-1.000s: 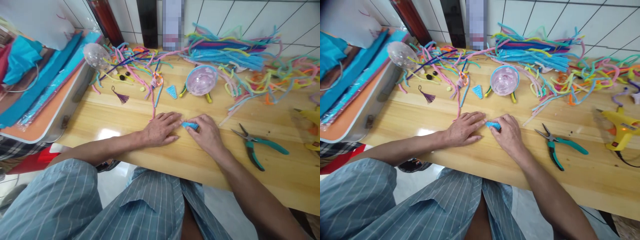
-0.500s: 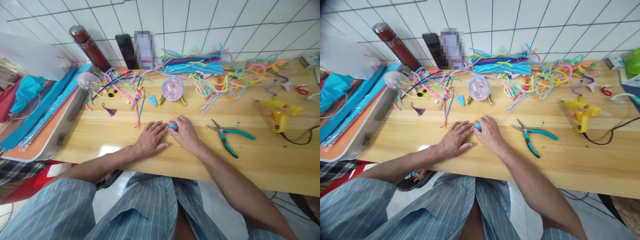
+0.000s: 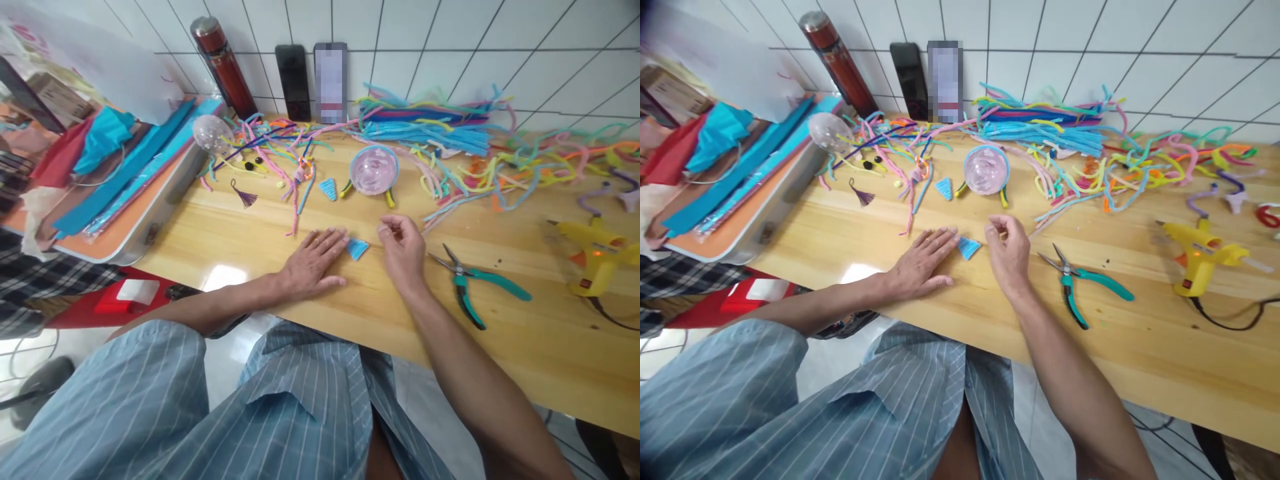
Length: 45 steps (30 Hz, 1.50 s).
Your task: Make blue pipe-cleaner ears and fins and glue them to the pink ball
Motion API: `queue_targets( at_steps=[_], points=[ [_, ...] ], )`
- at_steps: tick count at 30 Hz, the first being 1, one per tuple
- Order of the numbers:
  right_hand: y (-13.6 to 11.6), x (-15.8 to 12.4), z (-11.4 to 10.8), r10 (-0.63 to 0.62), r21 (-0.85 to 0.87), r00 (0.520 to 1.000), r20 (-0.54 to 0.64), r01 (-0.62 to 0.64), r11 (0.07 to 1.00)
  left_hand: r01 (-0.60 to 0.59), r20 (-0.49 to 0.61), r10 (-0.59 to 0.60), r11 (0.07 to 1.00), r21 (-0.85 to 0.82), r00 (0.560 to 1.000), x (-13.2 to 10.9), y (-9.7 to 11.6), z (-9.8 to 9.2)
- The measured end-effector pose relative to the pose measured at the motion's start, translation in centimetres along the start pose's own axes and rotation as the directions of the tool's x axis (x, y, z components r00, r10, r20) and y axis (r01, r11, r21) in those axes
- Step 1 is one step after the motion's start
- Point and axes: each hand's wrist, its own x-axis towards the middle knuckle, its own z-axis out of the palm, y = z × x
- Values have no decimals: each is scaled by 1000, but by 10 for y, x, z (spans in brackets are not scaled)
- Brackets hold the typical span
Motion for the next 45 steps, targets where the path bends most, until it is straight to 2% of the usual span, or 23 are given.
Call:
queue_targets(
  at_steps=[3,6,10,13,18,22,24,26,28,30,32,35,37,41,45],
  points=[
    [-1,1,-3,-16,60,997,-78,21,998,-43,-58,42,999,-23,997,15,3,-3],
    [-3,2,-7,-45,88,991,-124,56,995,-130,-94,131,991,18,987,40,12,4],
    [-4,2,-12,-35,66,989,-144,44,997,-152,-34,154,987,50,988,61,22,23],
    [-4,2,-13,-38,58,990,-138,46,997,-153,-8,154,987,43,988,63,23,30],
    [-7,-1,-12,-78,-31,995,-61,77,997,-190,49,188,981,31,981,64,20,21],
    [-8,-4,-12,-86,-56,996,-6,86,995,-323,91,320,946,22,943,69,13,13],
    [-8,-3,-13,-72,-54,997,-8,72,996,-369,58,366,929,34,929,67,9,8],
    [-9,-2,-14,-57,-60,998,-24,56,997,-321,-40,323,946,48,945,59,7,0],
    [-11,0,-17,-43,-77,999,-27,41,996,-191,-136,192,981,22,972,47,7,-9],
    [-12,1,-19,-31,-112,999,10,32,993,-37,-132,37,999,3,991,36,8,-18],
    [-13,0,-21,-35,-172,993,108,54,984,21,-60,-19,999,30,998,32,9,-24],
    [-11,-4,-21,-78,-286,958,275,159,945,42,20,-43,998,40,999,38,12,-26],
    [-8,-7,-19,-105,-354,938,331,227,907,40,36,-41,999,29,999,47,12,-25],
    [-4,-11,-16,-111,-415,935,336,252,874,-3,53,4,1000,-16,999,58,8,-26],
    [-9,-11,-15,-48,-405,957,286,166,899,-11,36,15,993,-119,999,58,-2,-23]
  ],
)
